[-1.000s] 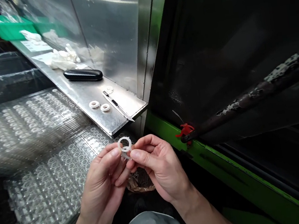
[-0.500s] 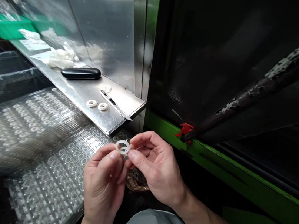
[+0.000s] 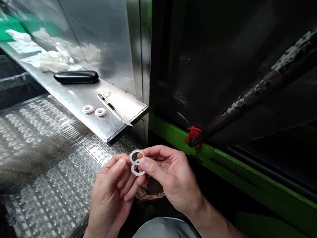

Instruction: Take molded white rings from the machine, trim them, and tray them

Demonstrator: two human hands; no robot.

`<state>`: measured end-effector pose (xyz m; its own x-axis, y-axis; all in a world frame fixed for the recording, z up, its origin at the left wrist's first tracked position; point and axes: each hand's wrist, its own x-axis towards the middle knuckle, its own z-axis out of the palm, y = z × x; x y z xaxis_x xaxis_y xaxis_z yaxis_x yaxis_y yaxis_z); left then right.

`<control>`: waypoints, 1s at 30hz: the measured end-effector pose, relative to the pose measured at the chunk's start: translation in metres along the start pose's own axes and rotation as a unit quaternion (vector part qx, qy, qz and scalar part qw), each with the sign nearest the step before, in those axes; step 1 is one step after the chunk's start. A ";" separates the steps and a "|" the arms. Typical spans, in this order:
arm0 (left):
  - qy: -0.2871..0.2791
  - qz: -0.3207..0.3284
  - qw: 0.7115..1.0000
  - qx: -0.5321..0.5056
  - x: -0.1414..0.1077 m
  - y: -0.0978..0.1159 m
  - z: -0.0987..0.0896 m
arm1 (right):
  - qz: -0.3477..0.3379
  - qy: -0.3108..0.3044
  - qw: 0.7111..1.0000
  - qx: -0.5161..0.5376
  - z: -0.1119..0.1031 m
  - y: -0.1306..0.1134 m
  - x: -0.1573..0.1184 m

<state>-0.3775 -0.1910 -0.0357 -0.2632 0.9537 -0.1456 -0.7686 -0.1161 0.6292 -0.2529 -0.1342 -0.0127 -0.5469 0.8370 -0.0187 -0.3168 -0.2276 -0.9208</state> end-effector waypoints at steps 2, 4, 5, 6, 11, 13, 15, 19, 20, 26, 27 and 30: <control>0.008 0.015 0.999 0.030 -0.001 -0.003 0.000 | -0.027 0.016 0.999 -0.035 -0.001 -0.002 -0.005; 0.029 0.066 0.990 0.124 -0.003 -0.004 -0.001 | -0.059 0.038 0.993 -0.097 -0.002 -0.003 -0.011; 0.038 0.099 0.977 0.184 -0.004 -0.003 -0.001 | -0.078 0.049 0.987 -0.135 -0.002 -0.004 -0.014; 0.039 0.130 0.960 0.245 -0.006 -0.001 -0.001 | -0.100 0.055 0.977 -0.178 -0.003 -0.005 -0.016; -0.043 0.267 0.821 0.503 -0.006 0.012 -0.003 | -0.217 0.032 0.910 -0.353 -0.008 -0.005 -0.025; -0.060 0.303 0.780 0.544 -0.005 0.015 -0.004 | -0.188 0.044 0.924 -0.330 -0.011 -0.004 -0.026; -0.060 0.263 0.814 0.514 -0.005 0.015 -0.006 | -0.111 0.059 0.964 -0.235 -0.014 -0.003 -0.026; -0.024 0.092 0.929 0.357 -0.007 0.004 -0.015 | 0.011 0.047 0.998 -0.042 -0.020 -0.003 -0.022; -0.015 0.075 0.938 0.337 -0.007 0.001 -0.017 | 0.025 0.041 0.999 -0.014 -0.020 -0.003 -0.020; -0.003 -0.010 0.978 0.206 -0.006 -0.010 -0.020 | 0.073 0.025 0.993 0.085 -0.022 0.001 -0.013; -0.009 -0.032 0.984 0.172 -0.005 -0.010 -0.018 | 0.074 0.027 0.993 0.083 -0.022 0.002 -0.013; -0.039 -0.083 0.992 0.087 -0.003 -0.007 -0.015 | 0.077 0.032 0.994 0.070 -0.024 0.006 -0.016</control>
<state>-0.3801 -0.1974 -0.0507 -0.0902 0.9752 -0.2022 -0.6838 0.0870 0.7245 -0.2275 -0.1370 -0.0275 -0.5483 0.8157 -0.1845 -0.3398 -0.4189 -0.8421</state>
